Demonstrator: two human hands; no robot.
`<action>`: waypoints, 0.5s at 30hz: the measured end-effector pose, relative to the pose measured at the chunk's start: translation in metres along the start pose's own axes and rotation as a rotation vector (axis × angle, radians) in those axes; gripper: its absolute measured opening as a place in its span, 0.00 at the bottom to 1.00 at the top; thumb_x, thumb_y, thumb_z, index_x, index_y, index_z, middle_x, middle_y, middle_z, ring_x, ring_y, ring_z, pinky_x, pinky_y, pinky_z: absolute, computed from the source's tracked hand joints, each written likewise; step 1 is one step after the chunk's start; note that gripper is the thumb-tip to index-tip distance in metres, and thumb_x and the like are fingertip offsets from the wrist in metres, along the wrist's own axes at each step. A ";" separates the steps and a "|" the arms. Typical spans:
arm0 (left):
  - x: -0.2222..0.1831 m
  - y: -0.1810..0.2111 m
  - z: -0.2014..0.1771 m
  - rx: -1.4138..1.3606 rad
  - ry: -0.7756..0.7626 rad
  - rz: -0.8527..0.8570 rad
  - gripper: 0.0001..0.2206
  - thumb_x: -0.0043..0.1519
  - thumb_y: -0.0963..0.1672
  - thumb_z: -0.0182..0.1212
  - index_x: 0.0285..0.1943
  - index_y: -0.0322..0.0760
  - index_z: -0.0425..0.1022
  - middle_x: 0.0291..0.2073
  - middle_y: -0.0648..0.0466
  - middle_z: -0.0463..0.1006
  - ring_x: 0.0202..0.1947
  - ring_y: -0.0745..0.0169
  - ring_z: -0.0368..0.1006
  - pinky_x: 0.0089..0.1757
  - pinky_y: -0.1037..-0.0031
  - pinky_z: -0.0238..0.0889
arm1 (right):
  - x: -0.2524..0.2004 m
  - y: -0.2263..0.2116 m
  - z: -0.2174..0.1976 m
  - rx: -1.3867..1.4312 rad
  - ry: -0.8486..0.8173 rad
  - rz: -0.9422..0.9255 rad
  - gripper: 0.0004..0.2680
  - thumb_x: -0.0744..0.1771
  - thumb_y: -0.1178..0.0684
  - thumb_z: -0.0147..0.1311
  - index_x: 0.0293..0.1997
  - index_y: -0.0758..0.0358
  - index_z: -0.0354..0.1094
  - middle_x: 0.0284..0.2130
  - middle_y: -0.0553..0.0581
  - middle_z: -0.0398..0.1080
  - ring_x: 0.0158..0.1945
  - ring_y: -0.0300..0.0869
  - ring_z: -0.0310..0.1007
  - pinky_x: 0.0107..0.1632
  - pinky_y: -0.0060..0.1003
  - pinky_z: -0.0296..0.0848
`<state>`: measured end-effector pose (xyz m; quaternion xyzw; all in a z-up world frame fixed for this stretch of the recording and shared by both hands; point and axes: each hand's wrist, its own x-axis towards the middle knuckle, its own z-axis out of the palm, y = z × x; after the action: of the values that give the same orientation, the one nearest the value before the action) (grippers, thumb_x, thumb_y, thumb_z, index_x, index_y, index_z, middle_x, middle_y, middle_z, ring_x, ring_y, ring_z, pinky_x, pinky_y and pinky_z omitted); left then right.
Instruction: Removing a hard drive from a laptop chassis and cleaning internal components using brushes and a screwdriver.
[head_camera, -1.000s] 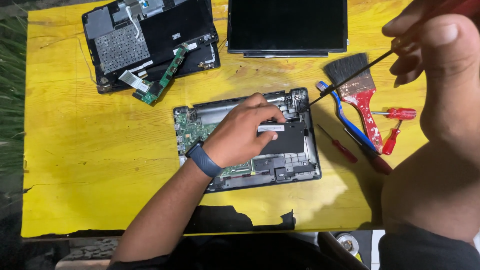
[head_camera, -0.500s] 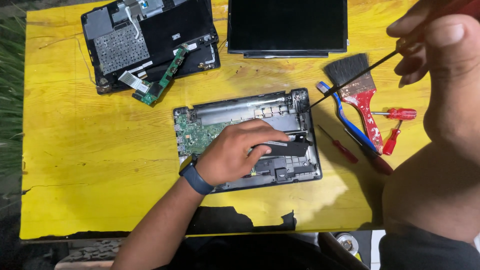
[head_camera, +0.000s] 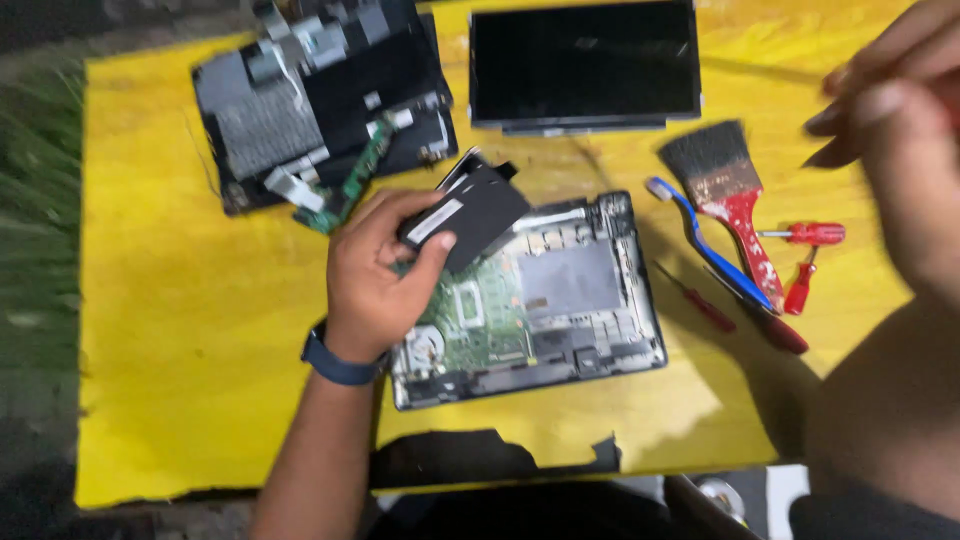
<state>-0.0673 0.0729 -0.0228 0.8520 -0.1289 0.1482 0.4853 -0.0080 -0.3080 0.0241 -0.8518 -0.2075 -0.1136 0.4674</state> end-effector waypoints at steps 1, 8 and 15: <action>-0.001 -0.005 0.001 0.002 -0.006 0.019 0.11 0.66 0.42 0.61 0.56 0.31 0.75 0.49 0.44 0.76 0.44 0.54 0.80 0.36 0.77 0.76 | -0.003 -0.006 0.004 -0.003 0.019 -0.005 0.06 0.81 0.66 0.34 0.59 0.85 0.56 0.58 0.76 0.59 0.52 0.56 0.71 0.47 0.39 0.73; -0.017 -0.032 -0.005 -0.143 0.249 -0.163 0.12 0.65 0.41 0.62 0.57 0.33 0.75 0.38 0.54 0.78 0.31 0.71 0.66 0.33 0.76 0.62 | -0.064 -0.029 0.043 0.219 0.193 0.221 0.05 0.73 0.73 0.47 0.47 0.75 0.54 0.43 0.73 0.67 0.45 0.52 0.76 0.50 0.38 0.79; -0.015 -0.040 0.005 -0.423 0.295 -0.186 0.14 0.63 0.39 0.60 0.58 0.33 0.71 0.46 0.49 0.78 0.45 0.60 0.76 0.45 0.71 0.74 | -0.119 0.020 0.086 0.701 0.430 0.690 0.06 0.71 0.68 0.43 0.47 0.71 0.67 0.34 0.68 0.73 0.38 0.46 0.78 0.48 0.30 0.79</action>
<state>-0.0662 0.0901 -0.0627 0.7091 -0.0061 0.1952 0.6775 -0.1045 -0.2742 -0.0828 -0.6208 0.1596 -0.0492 0.7660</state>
